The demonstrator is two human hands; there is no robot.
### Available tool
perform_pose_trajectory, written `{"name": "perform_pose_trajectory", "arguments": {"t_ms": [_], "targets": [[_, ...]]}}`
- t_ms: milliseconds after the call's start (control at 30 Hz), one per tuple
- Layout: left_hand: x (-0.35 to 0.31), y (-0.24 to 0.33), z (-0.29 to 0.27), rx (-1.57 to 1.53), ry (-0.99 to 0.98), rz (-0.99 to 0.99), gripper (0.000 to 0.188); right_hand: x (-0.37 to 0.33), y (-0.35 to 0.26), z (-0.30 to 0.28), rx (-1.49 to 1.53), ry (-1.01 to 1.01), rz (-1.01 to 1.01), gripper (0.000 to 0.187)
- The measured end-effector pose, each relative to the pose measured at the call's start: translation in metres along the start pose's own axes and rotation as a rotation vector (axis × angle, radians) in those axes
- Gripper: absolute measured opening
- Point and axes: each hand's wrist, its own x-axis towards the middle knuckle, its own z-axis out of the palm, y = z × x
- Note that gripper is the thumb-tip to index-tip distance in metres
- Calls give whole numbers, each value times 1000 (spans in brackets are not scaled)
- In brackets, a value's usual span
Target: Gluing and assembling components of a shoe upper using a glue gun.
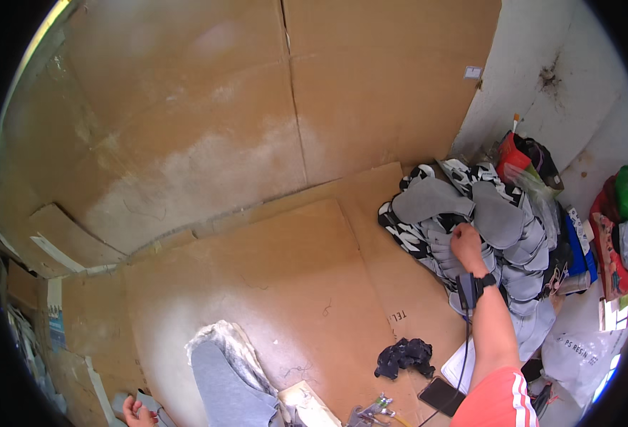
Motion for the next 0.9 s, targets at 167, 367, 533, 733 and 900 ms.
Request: {"name": "perform_pose_trajectory", "arguments": {"t_ms": [167,367,533,733,900], "targets": [[-11,8,10,-66,-28,-56,36,-26,-13,-62,-437,-107,-287,19],[-25,13,7,-65,-100,3,41,-23,-28,-91,-676,-760,-151,24],[-39,11,-9,-231,15,8,34,-31,-36,-56,-426,-394,-288,31],[-61,8,-45,-272,107,45,32,-15,-28,-62,-248,-452,-85,44],[-84,2,-56,-289,120,47,30,-25,-15,-89,-141,-863,-174,39]]}}
